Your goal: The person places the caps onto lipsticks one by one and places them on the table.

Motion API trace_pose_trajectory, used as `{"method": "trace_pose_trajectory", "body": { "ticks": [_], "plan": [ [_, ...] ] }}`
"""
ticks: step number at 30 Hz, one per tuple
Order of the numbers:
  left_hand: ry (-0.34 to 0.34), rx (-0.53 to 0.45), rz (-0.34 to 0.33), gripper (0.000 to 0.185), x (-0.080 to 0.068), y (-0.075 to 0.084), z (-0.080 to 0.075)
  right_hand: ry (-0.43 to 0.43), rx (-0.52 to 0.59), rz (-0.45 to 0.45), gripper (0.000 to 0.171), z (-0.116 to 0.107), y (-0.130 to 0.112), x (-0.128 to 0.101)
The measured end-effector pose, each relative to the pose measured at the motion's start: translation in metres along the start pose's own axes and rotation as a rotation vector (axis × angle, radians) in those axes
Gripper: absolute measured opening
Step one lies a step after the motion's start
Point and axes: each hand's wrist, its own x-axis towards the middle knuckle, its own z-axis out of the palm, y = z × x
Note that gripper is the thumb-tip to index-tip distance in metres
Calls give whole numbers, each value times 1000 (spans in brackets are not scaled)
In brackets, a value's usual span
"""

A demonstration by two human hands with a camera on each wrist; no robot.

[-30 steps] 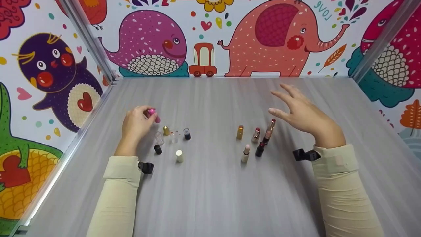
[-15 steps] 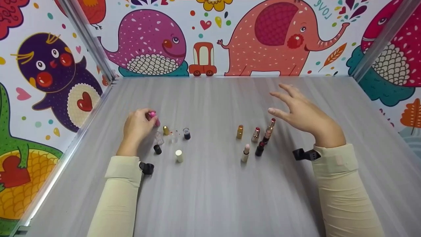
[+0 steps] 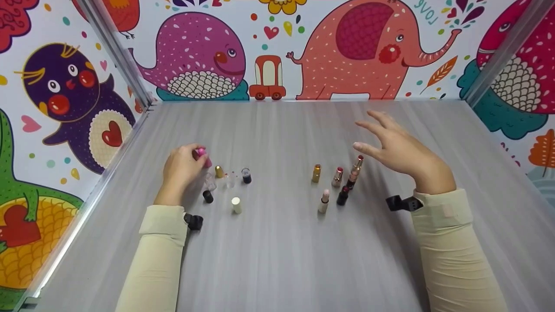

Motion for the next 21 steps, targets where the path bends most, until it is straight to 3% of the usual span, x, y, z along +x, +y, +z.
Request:
{"method": "trace_pose_trajectory", "body": {
  "ticks": [14, 21],
  "plan": [
    [43, -23, -4, 35, -2, 4, -3, -5, -13, 12, 73, 0, -1, 0],
    [164, -39, 65, 29, -3, 12, -9, 4, -10, -5, 71, 2, 0, 1]
  ]
}}
